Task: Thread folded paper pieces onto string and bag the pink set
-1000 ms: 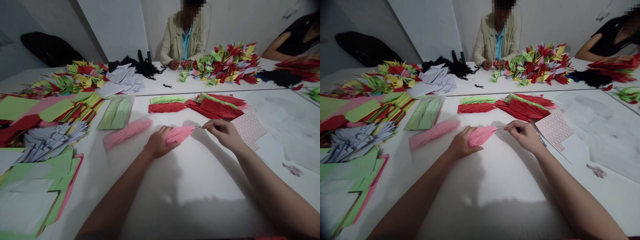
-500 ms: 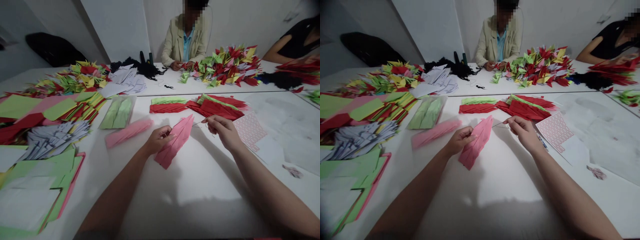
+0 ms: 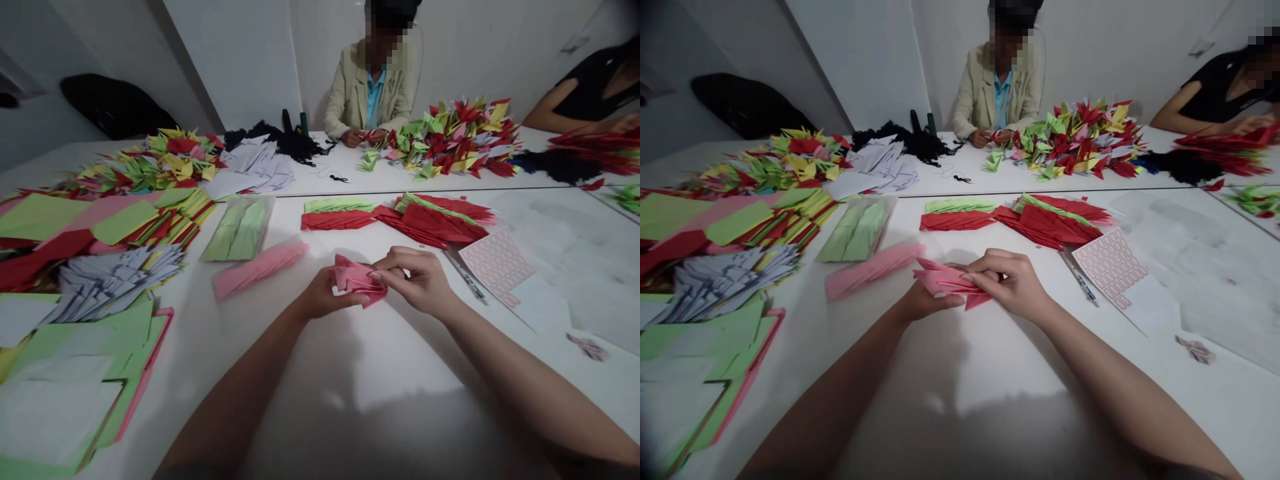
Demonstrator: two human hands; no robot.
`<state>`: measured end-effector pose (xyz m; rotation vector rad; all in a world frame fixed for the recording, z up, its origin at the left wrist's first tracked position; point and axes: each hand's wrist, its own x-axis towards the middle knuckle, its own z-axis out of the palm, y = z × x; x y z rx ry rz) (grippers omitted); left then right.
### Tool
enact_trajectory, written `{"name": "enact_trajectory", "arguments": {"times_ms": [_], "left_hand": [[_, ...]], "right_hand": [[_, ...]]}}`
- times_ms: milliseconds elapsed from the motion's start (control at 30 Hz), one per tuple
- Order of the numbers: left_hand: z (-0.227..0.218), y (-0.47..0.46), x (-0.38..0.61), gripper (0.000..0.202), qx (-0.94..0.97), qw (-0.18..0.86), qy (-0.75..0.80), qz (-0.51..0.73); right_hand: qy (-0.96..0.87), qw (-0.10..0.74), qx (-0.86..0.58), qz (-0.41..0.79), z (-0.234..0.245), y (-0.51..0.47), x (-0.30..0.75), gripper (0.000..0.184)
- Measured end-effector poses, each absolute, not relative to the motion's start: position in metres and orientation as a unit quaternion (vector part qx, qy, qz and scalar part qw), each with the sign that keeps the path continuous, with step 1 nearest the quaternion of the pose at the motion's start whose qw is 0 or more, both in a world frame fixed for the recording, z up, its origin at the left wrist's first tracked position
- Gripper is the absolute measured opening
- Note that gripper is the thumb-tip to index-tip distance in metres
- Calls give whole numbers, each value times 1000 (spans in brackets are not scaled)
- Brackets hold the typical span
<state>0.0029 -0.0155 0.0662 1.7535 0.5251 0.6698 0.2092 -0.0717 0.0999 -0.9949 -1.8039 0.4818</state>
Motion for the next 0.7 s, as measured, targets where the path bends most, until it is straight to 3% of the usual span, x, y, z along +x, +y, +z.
{"name": "enact_trajectory", "arguments": {"times_ms": [133,267,333,400,533,700], "left_hand": [[61,-12,4,43,743,520,273,322],[55,-6,2,92,727,525,242,370],[49,-3,2,104,731,538,244,343],[40,-2,2,93,726,567,268,283],[29,-2,7,49,664,653,306,195],[44,-9,14,43,511,818,190,187]], "right_hand": [[-673,547,-439,233,92,-71,206,17],[-590,599,-473,266,84,-65,204,24],[-559,602,-485,299,79,-62,204,26],[-542,602,-480,336,73,-60,205,25],[-524,609,-451,390,71,-59,206,23],[-525,542,-467,461,79,-59,203,34]]}}
